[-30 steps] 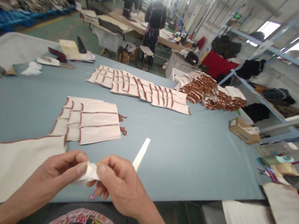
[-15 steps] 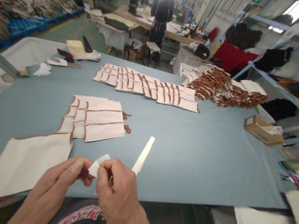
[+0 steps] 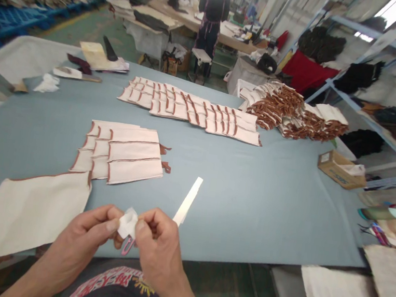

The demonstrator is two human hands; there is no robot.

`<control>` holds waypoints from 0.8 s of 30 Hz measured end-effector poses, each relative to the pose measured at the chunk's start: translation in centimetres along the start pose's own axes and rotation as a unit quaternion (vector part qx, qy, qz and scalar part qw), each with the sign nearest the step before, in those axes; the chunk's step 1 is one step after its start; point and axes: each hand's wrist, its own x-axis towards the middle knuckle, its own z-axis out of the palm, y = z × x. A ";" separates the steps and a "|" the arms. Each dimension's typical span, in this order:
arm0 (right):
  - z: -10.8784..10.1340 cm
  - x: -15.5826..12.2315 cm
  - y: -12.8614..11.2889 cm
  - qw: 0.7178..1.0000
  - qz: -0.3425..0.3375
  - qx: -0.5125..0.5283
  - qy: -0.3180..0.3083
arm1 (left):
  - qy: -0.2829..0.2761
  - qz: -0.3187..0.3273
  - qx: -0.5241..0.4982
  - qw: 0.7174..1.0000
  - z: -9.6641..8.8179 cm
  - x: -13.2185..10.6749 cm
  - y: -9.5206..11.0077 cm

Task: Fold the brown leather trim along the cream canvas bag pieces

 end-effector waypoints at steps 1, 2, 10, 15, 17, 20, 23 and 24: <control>-0.1 0.2 0.3 0.999 0.014 0.032 0.008 | -0.002 0.004 -0.005 1.000 -0.2 0.1 -0.2; -0.1 0.5 0.7 0.998 0.021 0.059 0.024 | -0.004 0.009 -0.009 1.000 -0.5 0.2 -0.5; -1.3 3.1 4.2 0.989 -0.001 0.077 0.129 | 0.010 0.053 0.006 0.999 -2.5 0.9 -2.1; -0.4 1.9 5.0 0.991 -0.025 -0.018 0.131 | 0.032 0.067 0.063 0.995 -2.7 0.8 -2.1; 0.5 1.1 4.6 0.979 -0.118 -0.108 0.127 | 0.050 0.076 0.093 0.991 -2.5 0.7 -1.8; 1.7 0.5 3.8 0.929 -0.261 -0.242 0.100 | 0.061 0.093 0.123 0.986 -2.0 0.5 -1.2; 2.6 0.6 3.4 0.926 -0.266 -0.258 0.071 | 0.063 0.115 0.150 0.980 -1.3 0.3 -1.1; 2.7 0.6 3.3 0.933 -0.253 -0.249 0.059 | 0.063 0.121 0.160 0.978 -1.1 0.2 -1.1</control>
